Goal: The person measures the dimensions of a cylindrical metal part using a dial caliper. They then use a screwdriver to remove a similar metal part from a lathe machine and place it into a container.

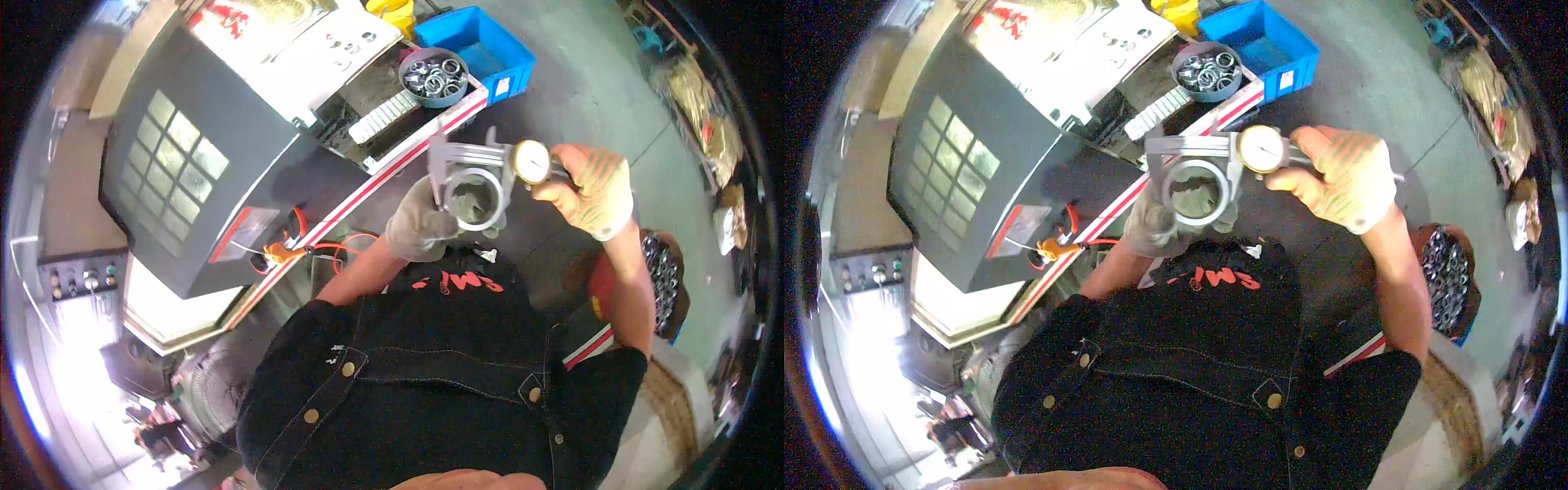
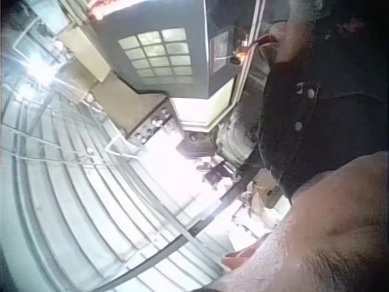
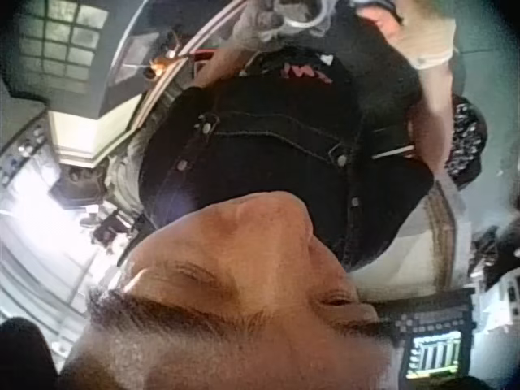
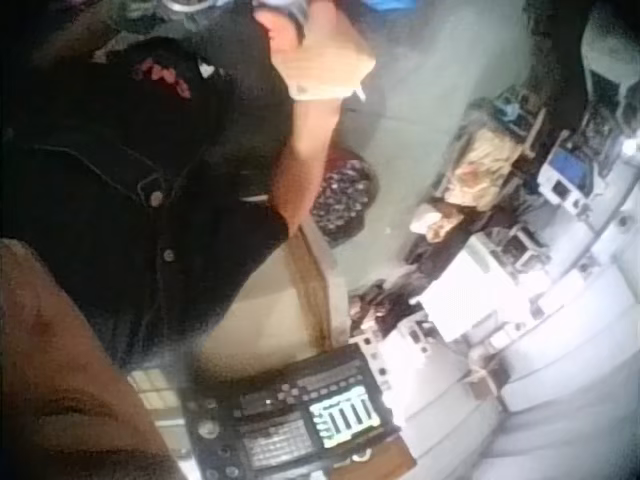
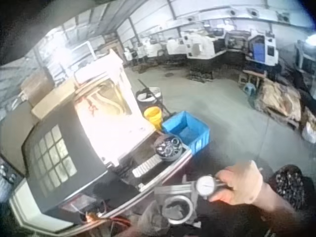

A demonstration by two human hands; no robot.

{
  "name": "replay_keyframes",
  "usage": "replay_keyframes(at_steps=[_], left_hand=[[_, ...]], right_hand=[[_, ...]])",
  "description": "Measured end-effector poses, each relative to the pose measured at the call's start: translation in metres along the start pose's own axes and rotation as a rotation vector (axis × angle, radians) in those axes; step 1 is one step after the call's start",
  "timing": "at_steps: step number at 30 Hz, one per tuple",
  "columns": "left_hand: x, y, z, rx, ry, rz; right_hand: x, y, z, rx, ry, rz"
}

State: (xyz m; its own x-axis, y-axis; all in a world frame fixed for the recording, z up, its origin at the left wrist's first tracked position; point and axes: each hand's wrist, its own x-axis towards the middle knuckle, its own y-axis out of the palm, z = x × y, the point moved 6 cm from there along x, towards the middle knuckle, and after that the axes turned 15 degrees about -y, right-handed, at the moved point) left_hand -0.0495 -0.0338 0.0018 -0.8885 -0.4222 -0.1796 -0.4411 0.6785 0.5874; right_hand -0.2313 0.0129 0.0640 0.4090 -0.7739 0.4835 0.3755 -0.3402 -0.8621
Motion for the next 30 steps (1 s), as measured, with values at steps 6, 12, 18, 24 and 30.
replay_keyframes(at_steps=[6, 12, 18, 24, 30], left_hand=[[0.007, 0.025, -0.007, -0.008, -0.16, 0.03], [0.013, 0.025, -0.002, -0.014, -0.222, 0.035], [0.014, 0.019, 0.004, 0.006, -0.23, 0.045], [0.008, 0.006, 0.01, -0.035, -0.186, 0.084], [0.003, 0.001, 0.012, -0.163, -0.073, 0.095]], right_hand=[[-0.011, -0.008, 0.002, 0.034, 0.034, -0.14], [-0.021, -0.006, 0.0, 0.062, 0.076, -0.154], [-0.022, 0.0, 0.003, 0.141, 0.102, -0.169], [-0.016, 0.003, 0.005, 0.076, 0.014, -0.155], [-0.007, 0.0, 0.01, 0.05, -0.052, -0.162]])
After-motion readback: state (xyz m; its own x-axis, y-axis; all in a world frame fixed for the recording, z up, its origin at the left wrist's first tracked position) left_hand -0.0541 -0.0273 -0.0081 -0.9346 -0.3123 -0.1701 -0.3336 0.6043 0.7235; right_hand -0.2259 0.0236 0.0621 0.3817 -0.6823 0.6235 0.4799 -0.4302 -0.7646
